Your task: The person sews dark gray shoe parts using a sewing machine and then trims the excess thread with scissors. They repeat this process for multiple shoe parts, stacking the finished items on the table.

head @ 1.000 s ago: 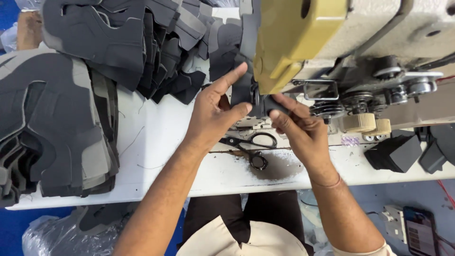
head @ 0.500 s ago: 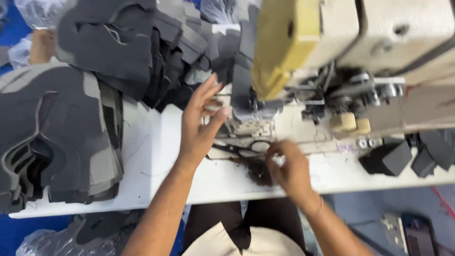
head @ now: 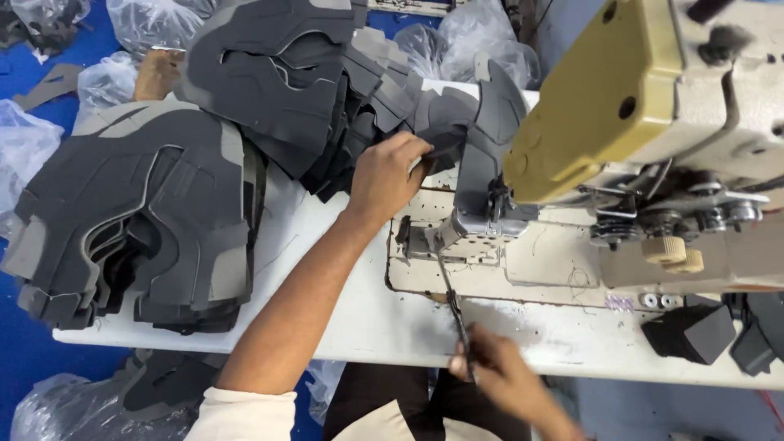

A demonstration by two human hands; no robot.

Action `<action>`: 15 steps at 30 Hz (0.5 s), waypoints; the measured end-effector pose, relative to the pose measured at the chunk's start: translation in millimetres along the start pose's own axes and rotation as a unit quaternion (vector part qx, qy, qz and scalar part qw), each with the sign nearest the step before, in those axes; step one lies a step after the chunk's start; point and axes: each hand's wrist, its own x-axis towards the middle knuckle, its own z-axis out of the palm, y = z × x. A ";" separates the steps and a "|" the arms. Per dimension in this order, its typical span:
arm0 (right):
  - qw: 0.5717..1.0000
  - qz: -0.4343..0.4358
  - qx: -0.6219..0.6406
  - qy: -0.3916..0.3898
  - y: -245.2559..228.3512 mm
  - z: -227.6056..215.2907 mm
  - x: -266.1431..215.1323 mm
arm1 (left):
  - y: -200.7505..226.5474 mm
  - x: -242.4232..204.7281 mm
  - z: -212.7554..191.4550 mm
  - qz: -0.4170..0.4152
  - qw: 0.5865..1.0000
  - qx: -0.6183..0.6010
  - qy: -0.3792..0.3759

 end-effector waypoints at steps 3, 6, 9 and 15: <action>0.983 -0.048 0.164 0.073 -15.7 40.6 27.4 | -1.0 -5.5 4.2 -0.018 0.999 -0.027 -0.023; 0.961 -0.070 0.210 0.164 -56.0 59.1 71.7 | -0.9 -15.5 12.2 -0.022 0.999 -0.037 -0.004; 0.949 -0.067 0.199 0.233 -95.2 60.3 102.8 | 0.0 -15.4 11.0 -0.029 0.998 -0.045 0.011; 0.929 -0.110 0.174 0.307 -115.9 55.4 100.3 | 1.8 -14.9 10.2 -0.022 0.997 -0.074 0.015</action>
